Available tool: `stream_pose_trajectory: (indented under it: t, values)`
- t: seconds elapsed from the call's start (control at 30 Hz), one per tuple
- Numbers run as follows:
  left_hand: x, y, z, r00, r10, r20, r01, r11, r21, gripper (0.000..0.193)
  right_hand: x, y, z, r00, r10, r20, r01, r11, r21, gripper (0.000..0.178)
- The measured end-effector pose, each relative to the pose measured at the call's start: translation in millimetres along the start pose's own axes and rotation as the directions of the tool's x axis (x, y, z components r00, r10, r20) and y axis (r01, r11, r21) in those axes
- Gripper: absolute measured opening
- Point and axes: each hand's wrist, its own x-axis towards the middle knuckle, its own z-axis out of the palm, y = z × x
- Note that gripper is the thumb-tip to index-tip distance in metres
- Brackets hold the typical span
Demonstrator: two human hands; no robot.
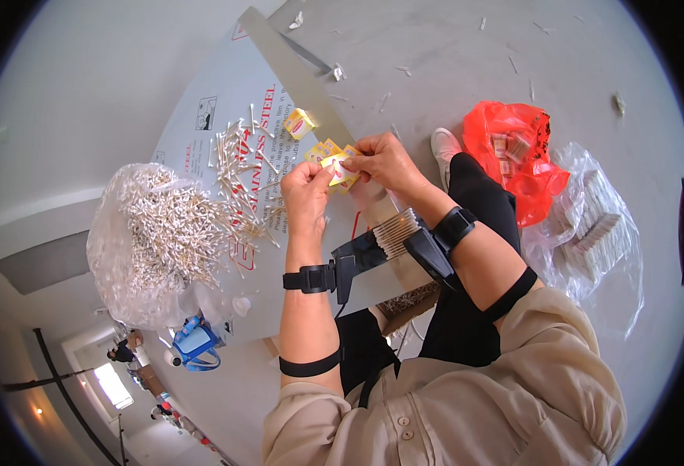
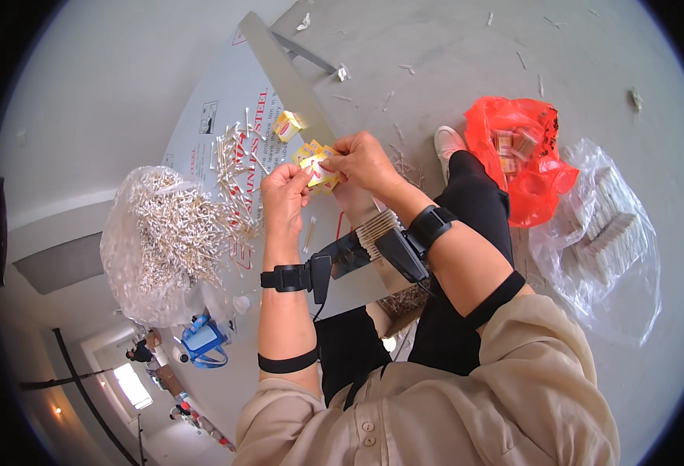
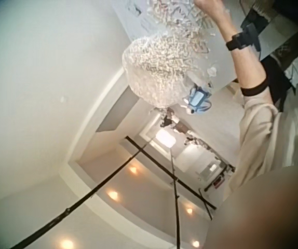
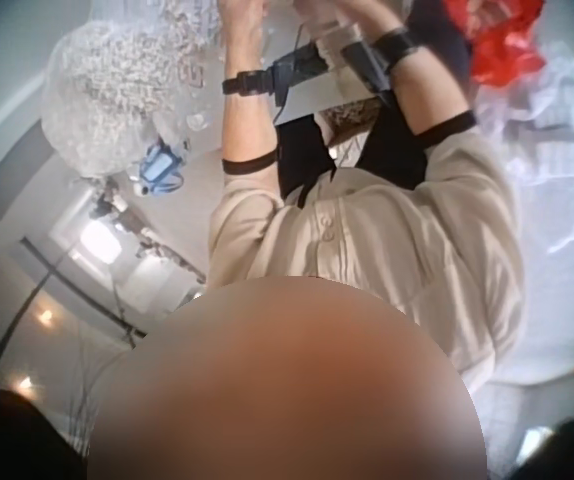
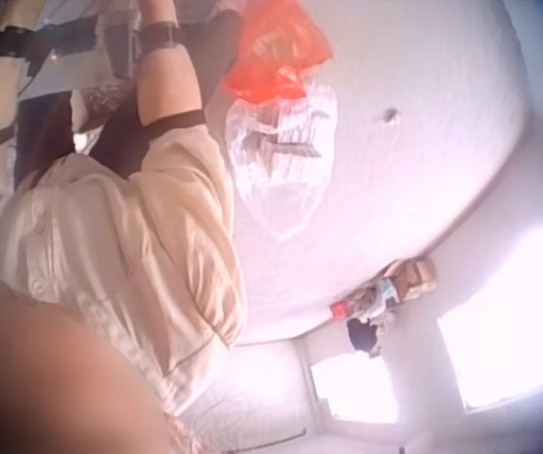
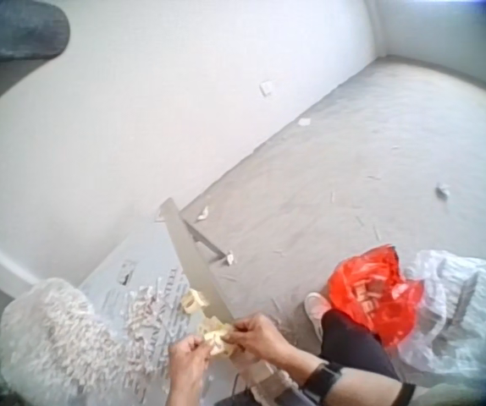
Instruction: The person is manually sorting and packaging cotton swabs into plastic containers.
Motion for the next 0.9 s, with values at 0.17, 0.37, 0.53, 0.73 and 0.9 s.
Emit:
stream_pose_trajectory:
  t: [0.17,0.37,0.53,0.73,0.9]
  values:
    - [4.7,-6.3,-0.6,0.997,-0.048,-0.059,0.046,0.998,-0.037,0.014,0.7,-0.1,-2.0,0.997,0.049,-0.067,-0.05,0.998,-0.024,0.014]
    - [10.2,-12.4,-8.2,0.991,-0.09,-0.094,0.081,0.992,-0.101,0.016,0.3,-1.2,-2.2,0.994,0.059,-0.093,-0.066,0.995,-0.072,0.014]
    - [7.4,-11.7,-5.6,0.993,-0.086,-0.086,0.073,0.987,-0.141,0.017,-0.3,-2.5,-0.1,0.993,0.063,-0.099,-0.069,0.996,-0.056,0.014]
    - [7.6,-9.6,-4.1,0.996,-0.08,-0.027,0.074,0.98,-0.184,0.017,1.7,0.9,-1.6,0.993,0.069,-0.094,-0.073,0.996,-0.04,0.013]
    - [14.8,-16.3,-11.0,0.987,-0.101,-0.124,0.086,0.989,-0.123,0.02,3.0,3.9,-2.4,0.99,0.066,-0.125,-0.073,0.996,-0.056,0.012]
